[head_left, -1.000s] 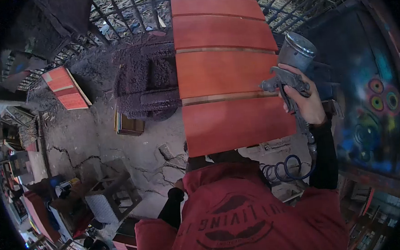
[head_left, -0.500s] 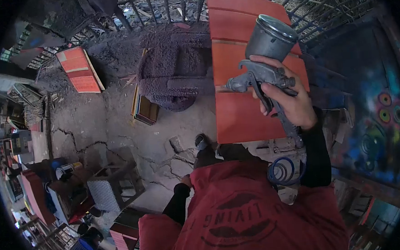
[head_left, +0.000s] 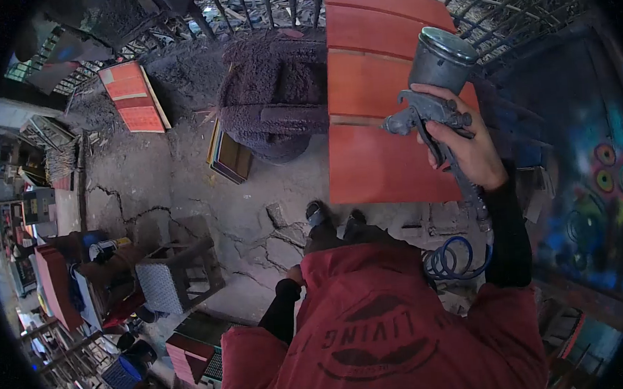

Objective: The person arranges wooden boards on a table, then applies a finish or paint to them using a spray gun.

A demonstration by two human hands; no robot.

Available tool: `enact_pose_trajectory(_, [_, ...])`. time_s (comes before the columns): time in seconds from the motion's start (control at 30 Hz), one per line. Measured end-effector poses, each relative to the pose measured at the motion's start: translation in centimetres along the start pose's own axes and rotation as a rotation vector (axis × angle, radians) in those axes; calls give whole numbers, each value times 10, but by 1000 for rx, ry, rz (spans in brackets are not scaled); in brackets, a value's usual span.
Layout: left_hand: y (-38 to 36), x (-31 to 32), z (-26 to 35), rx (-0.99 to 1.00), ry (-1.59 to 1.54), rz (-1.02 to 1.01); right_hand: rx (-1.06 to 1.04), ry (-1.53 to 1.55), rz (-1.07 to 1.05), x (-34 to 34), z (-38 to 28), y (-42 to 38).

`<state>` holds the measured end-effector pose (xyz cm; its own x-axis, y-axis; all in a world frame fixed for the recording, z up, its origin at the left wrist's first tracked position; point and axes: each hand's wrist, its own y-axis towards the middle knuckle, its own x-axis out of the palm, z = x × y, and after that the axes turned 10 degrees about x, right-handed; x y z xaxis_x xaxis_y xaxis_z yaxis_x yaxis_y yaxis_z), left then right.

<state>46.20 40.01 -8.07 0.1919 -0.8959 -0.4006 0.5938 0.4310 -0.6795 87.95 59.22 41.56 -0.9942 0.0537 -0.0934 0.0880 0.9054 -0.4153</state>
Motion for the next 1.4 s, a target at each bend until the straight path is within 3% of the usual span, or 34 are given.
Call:
enact_pose_trajectory(0.17, [2,10,9,80,-39,14,-6,-34,78,-40,12,-25])
enact_pose_trajectory(0.23, [11,30,0,22,-94,130,-8,-46,105,-59,18,-35])
enact_pose_trajectory(0.33, [-1,3,43,-4,-97,40,2,-62,156,-86,25,-52])
enact_pose_trajectory(0.43, [9,24,30,46,85,56,-2,-59,189,-116,37,-64])
enact_pose_trajectory(0.5, [9,27,32,34,-4,48,-15,-52,195,-136,44,-74])
enact_pose_trajectory(0.6, [12,40,16,59,28,89,-36,-42,309,-155,49,-89])
enact_pose_trajectory(0.7, [0,35,37,94,44,147,43,-29,361,-176,47,-110])
enact_pose_trajectory(0.77, [-11,28,53,15,-58,138,-8,-32,338,-198,60,-118])
enact_pose_trajectory(0.8, [-13,35,49,123,-27,262,-5,-55,373,-204,61,-124])
enact_pose_trajectory(0.83, [-14,40,44,117,-26,261,-4,-76,407,-208,62,-128])
enact_pose_trajectory(0.97, [-8,57,21,170,-80,343,57,-159,477,-213,60,-146])
enact_pose_trajectory(1.13, [-15,31,26,10,233,-49,33,-109,433,-188,59,-147])
enact_pose_trajectory(1.4, [-38,19,11,-34,-99,218,-31,-38,295,-122,53,-111])
